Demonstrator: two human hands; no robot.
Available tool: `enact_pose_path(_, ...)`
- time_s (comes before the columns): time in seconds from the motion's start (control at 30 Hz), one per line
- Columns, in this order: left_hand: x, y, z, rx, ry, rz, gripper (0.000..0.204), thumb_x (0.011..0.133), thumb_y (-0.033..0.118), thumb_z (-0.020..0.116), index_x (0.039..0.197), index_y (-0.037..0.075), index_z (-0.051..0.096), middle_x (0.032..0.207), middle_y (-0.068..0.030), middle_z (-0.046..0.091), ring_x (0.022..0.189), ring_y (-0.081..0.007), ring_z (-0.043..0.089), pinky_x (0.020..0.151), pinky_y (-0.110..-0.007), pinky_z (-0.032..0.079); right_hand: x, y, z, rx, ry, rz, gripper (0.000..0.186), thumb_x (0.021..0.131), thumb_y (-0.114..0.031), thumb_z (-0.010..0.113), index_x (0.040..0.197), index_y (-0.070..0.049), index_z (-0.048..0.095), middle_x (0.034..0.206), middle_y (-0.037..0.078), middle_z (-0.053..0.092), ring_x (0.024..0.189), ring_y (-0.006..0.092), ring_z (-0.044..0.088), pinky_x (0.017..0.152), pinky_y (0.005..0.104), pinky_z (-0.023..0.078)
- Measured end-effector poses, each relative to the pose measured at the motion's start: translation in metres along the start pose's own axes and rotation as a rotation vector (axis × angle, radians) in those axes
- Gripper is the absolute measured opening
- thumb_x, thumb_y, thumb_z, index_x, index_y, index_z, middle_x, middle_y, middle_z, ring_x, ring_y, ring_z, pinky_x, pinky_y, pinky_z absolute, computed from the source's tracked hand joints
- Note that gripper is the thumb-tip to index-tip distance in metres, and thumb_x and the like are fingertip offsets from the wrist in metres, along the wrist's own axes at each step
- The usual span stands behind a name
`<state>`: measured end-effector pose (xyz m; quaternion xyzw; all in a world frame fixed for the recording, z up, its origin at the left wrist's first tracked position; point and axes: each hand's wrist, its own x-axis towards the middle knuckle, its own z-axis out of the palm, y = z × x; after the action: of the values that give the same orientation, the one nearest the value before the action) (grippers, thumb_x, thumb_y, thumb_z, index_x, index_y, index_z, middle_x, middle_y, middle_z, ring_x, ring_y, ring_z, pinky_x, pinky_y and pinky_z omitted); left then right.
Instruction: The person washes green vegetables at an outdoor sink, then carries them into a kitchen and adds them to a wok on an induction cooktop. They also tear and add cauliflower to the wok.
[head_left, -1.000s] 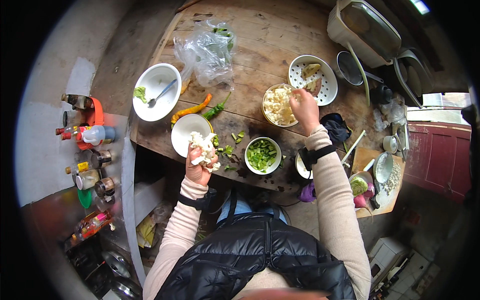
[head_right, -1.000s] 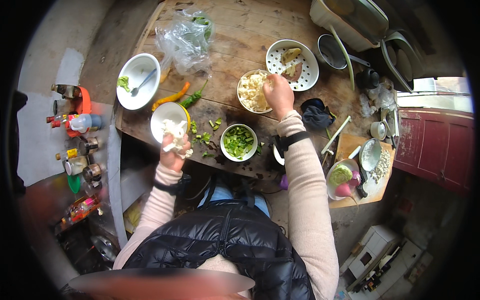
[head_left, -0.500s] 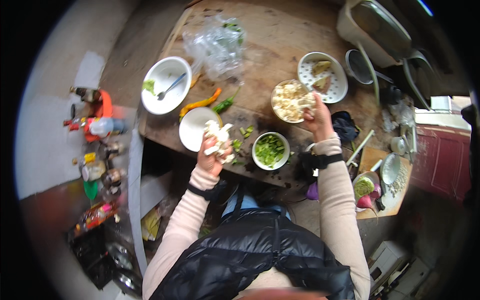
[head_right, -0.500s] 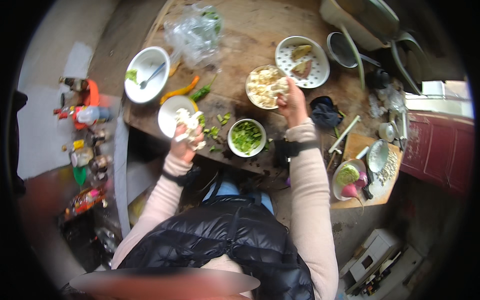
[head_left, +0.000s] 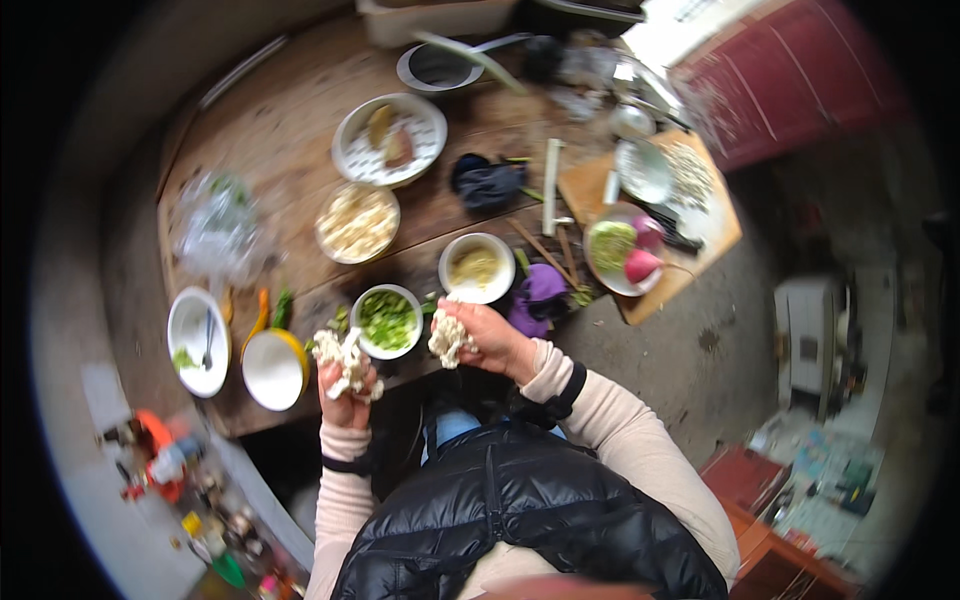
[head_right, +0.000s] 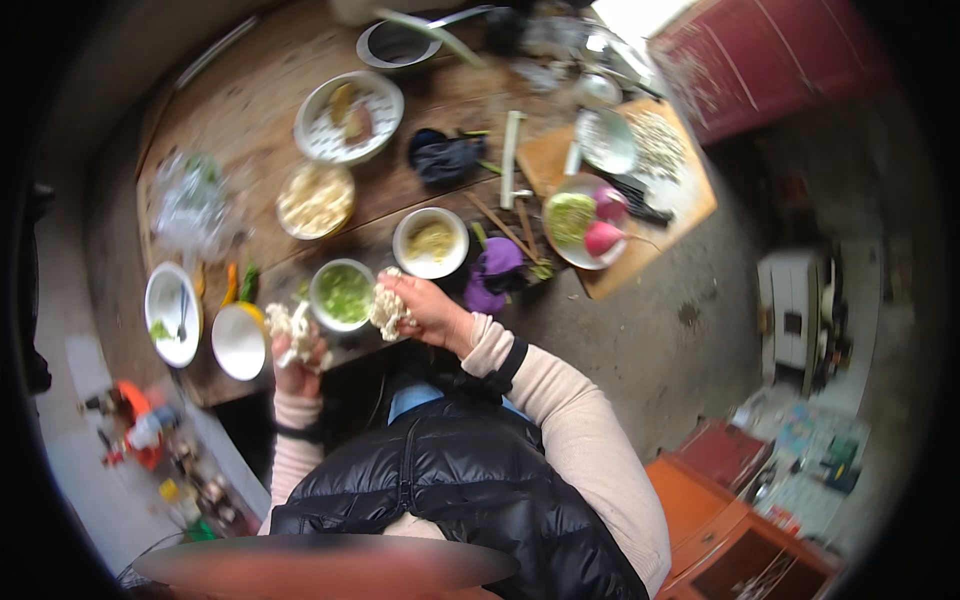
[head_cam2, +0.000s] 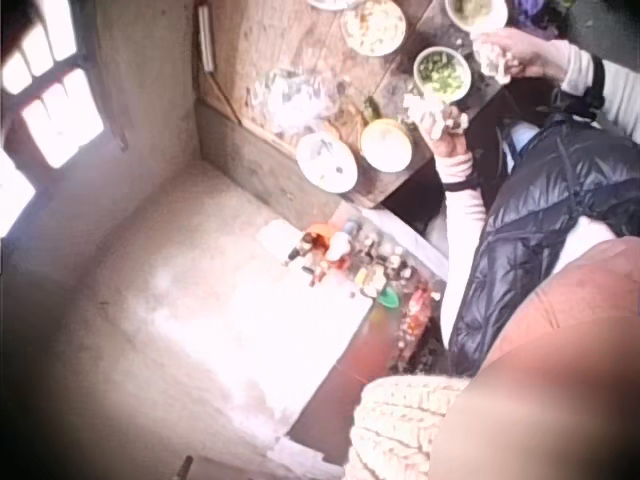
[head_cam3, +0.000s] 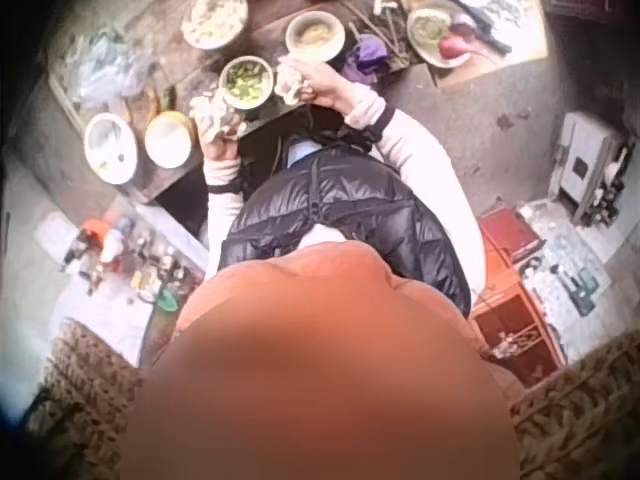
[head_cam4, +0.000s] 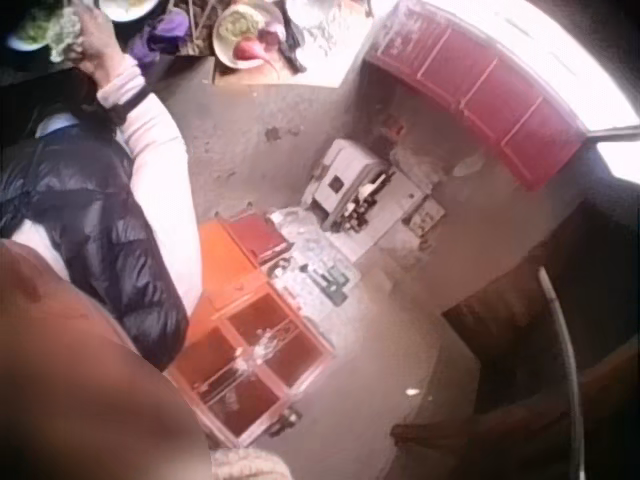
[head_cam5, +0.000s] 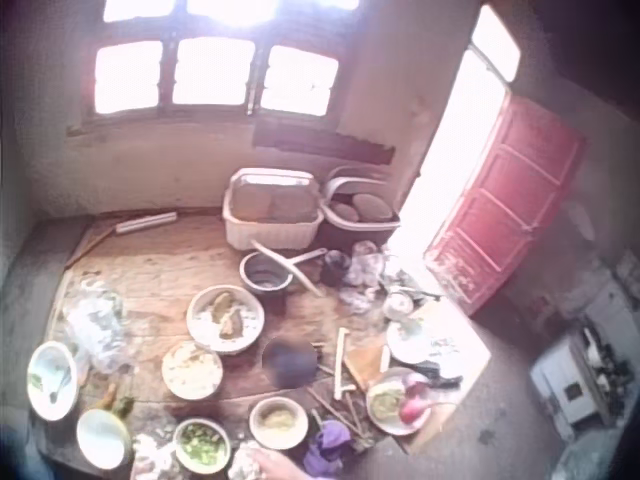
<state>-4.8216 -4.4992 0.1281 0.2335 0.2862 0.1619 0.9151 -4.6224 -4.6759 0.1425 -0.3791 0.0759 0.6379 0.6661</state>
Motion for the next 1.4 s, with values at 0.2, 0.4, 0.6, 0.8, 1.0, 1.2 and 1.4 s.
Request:
enact_pose_path(0.2,-0.008,-0.089,0.076,0.11,-0.11,-0.178,0.043,0.082,0.025,0.068,0.116,0.011,0.048,0.089,-0.0106,0.061,0.066,-0.0195,0.058,0.051,-0.03,0.046,-0.132,-0.003,-0.074,0.117,0.163,-0.225,0.034,0.1,-0.038,0.051,0.086,-0.007,0.059,0.065,0.003,0.059,0.039,0.0066,0.043,0.033,0.0192,0.028)
enact_pose_path(0.4,-0.027,-0.199,0.175,0.258,-0.287,-0.507,0.035,0.085,0.034,0.063,0.11,0.011,0.053,0.081,-0.0055,0.059,0.057,-0.0172,0.052,0.046,-0.032,0.042,-0.299,0.025,-0.17,0.267,0.344,-0.537,0.03,0.097,-0.038,0.056,0.087,-0.01,0.059,0.067,0.003,0.061,0.04,0.006,0.043,0.033,0.0183,0.027)
enact_pose_path(0.6,-0.051,-0.351,0.271,0.414,-0.588,-0.669,0.038,0.086,0.04,0.061,0.112,0.012,0.056,0.085,-0.005,0.063,0.06,-0.0176,0.055,0.048,-0.031,0.042,-0.466,0.079,-0.27,0.504,0.38,-0.825,0.027,0.096,-0.038,0.059,0.083,-0.015,0.054,0.065,-0.001,0.055,0.043,0.005,0.041,0.035,0.0183,0.028)
enact_pose_path(0.8,-0.067,-0.481,0.374,0.505,-0.755,-0.825,0.039,0.086,0.042,0.059,0.107,0.009,0.058,0.085,-0.0047,0.063,0.062,-0.0155,0.055,0.047,-0.026,0.039,-0.571,0.108,-0.355,0.719,0.606,-1.042,0.029,0.094,-0.041,0.061,0.083,-0.015,0.055,0.069,0.002,0.061,0.048,0.0099,0.053,0.04,0.0224,0.04)
enact_pose_path(1.0,-0.042,-0.587,0.47,0.63,-0.766,-0.859,0.04,0.086,0.04,0.059,0.115,0.013,0.057,0.085,-0.0031,0.062,0.063,-0.0167,0.056,0.053,-0.028,0.043,-0.652,0.063,-0.455,0.95,0.791,-1.219,0.029,0.094,-0.043,0.059,0.081,-0.017,0.057,0.072,0.001,0.062,0.061,0.0149,0.06,0.05,0.0289,0.048)
enact_pose_path(1.2,0.02,-0.717,0.583,0.535,-0.879,-0.96,0.034,0.086,0.039,0.06,0.109,0.014,0.056,0.083,-0.004,0.06,0.06,-0.016,0.054,0.049,-0.028,0.041,-0.749,-0.008,-0.542,0.787,1.021,-1.415,0.029,0.095,-0.041,0.059,0.084,-0.015,0.057,0.073,0.002,0.061,0.06,0.0165,0.06,0.048,0.0288,0.047)
enact_pose_path(1.4,0.045,-0.818,0.683,0.62,-0.845,-0.973,0.039,0.086,0.042,0.061,0.107,0.009,0.059,0.085,-0.0048,0.062,0.064,-0.0166,0.056,0.055,-0.031,0.044,-0.806,-0.072,-0.618,0.849,1.156,-1.545,0.028,0.096,-0.038,0.059,0.083,-0.013,0.056,0.066,0.0,0.052,0.049,0.0141,0.05,0.038,0.0268,0.035)
